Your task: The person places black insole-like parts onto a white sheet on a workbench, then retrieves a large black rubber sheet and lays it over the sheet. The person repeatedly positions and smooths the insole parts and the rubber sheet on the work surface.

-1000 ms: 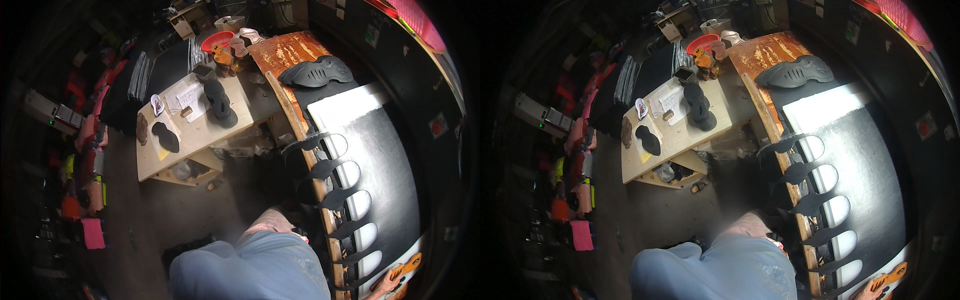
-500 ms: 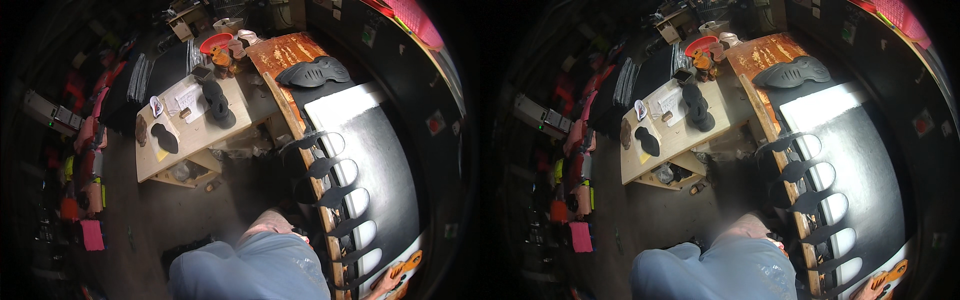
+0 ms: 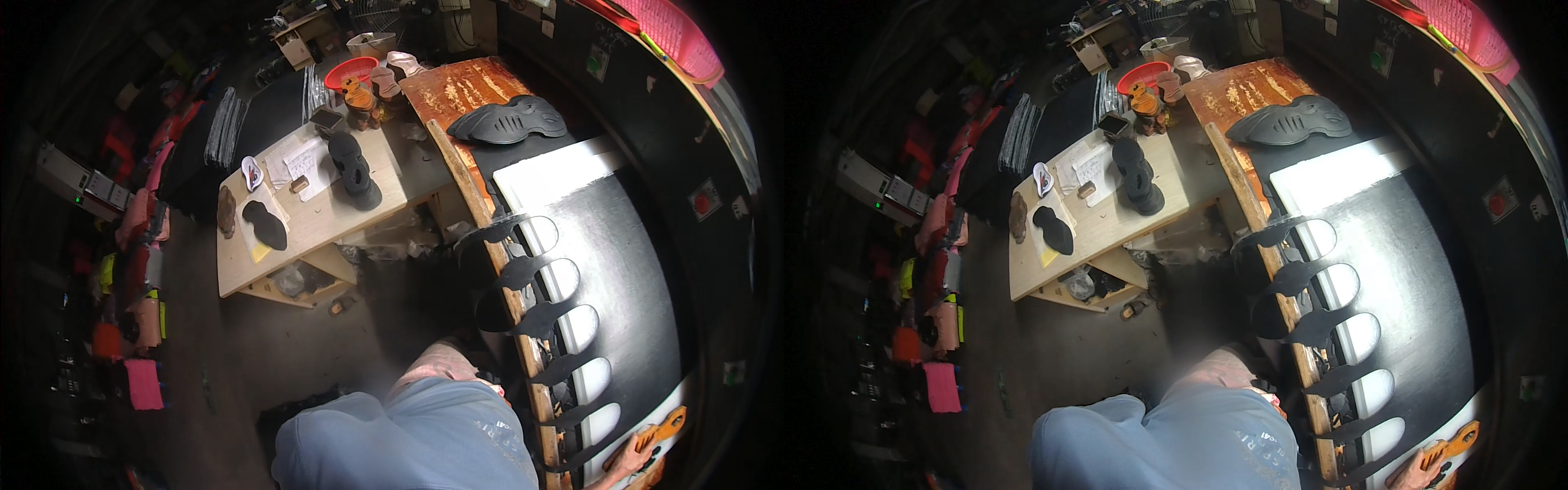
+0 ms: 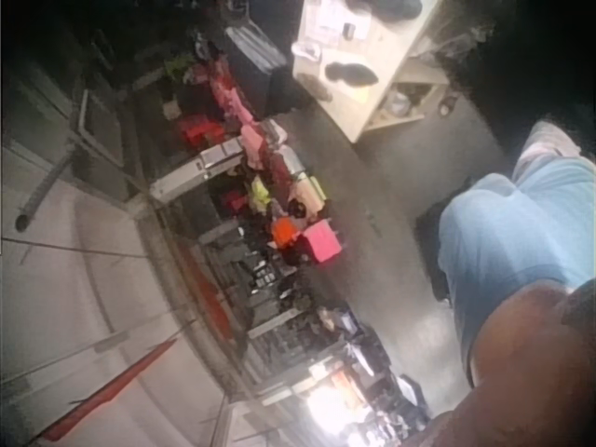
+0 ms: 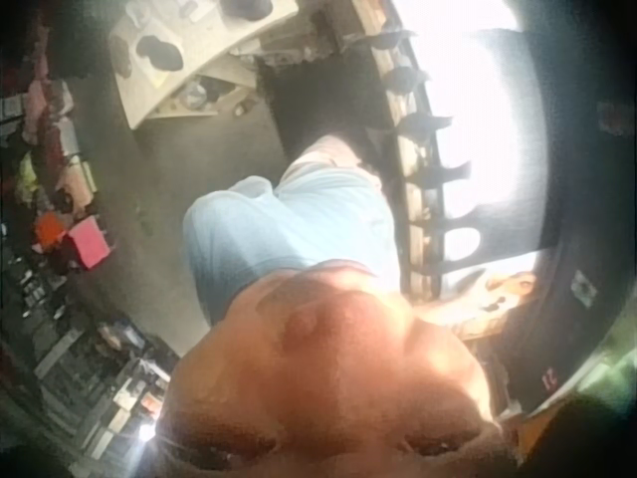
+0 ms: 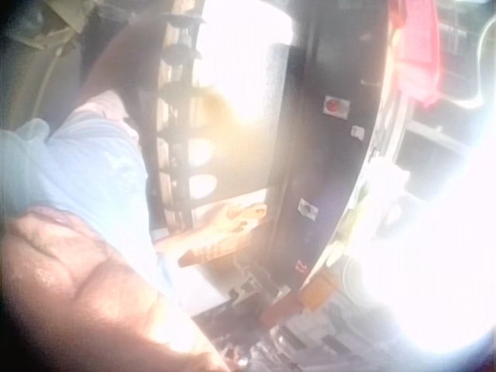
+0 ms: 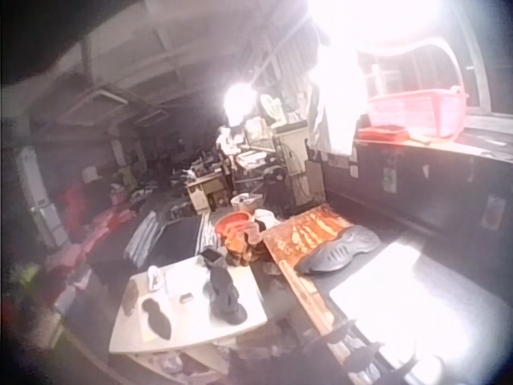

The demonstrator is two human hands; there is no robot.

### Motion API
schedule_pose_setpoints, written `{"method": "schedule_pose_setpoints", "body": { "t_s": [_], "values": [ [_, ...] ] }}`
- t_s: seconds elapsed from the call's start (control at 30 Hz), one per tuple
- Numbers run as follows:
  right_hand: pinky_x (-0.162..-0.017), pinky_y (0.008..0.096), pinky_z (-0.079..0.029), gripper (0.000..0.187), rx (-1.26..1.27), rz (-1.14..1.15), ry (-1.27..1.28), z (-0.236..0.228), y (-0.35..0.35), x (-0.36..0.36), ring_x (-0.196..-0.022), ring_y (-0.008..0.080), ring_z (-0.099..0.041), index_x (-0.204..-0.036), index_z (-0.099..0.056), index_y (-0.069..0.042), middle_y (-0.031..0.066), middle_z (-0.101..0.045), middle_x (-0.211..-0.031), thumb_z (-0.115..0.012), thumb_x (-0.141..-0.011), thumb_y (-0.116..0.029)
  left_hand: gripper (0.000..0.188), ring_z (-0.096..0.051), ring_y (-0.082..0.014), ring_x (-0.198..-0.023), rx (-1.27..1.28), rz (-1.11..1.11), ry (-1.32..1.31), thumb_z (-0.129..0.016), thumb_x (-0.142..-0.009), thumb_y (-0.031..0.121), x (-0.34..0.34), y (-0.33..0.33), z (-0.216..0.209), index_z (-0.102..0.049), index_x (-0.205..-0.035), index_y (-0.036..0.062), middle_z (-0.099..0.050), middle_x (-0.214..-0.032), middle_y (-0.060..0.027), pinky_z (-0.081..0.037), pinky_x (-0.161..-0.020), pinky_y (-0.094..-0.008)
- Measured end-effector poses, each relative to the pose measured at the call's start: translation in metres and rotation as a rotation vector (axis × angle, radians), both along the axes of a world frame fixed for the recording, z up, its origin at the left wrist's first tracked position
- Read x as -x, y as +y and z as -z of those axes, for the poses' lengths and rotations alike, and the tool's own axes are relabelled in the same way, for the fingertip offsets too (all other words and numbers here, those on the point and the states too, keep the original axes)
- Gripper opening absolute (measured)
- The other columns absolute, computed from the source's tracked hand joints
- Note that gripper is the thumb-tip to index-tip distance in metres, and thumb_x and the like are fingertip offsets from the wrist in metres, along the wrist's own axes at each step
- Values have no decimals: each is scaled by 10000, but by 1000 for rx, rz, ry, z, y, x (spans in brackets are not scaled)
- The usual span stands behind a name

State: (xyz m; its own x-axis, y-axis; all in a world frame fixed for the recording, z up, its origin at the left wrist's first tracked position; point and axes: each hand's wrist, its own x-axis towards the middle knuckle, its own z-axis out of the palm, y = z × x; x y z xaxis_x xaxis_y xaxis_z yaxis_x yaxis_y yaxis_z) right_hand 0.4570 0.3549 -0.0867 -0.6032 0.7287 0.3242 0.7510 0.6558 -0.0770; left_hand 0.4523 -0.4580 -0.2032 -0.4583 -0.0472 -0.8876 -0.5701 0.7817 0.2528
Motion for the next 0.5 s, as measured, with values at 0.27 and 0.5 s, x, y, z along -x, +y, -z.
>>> {"method": "schedule_pose_setpoints", "body": {
  "t_s": [0.27,0.5],
  "values": [
    [-1151,483,-453,729,6,23,23,5,12,-3,-1322,415,-578,-1573,-523,-148,245,-568,-1484,-698,-931,-446,240,-701,-404,-1122,-3,3,18,-666,-894,233,3,0,0,-821,-1006,88,-762,-1133,-198,-568,-926,-490],
    [-1158,489,-445,745,27,54,7,-9,-12,7,-1334,423,-568,-1574,-520,-153,250,-551,-1502,-717,-918,-444,237,-697,-402,-1129,1,15,34,-671,-891,237,9,1,0,-826,-1000,94,-762,-1130,-194,-566,-932,-486]
  ]
}}
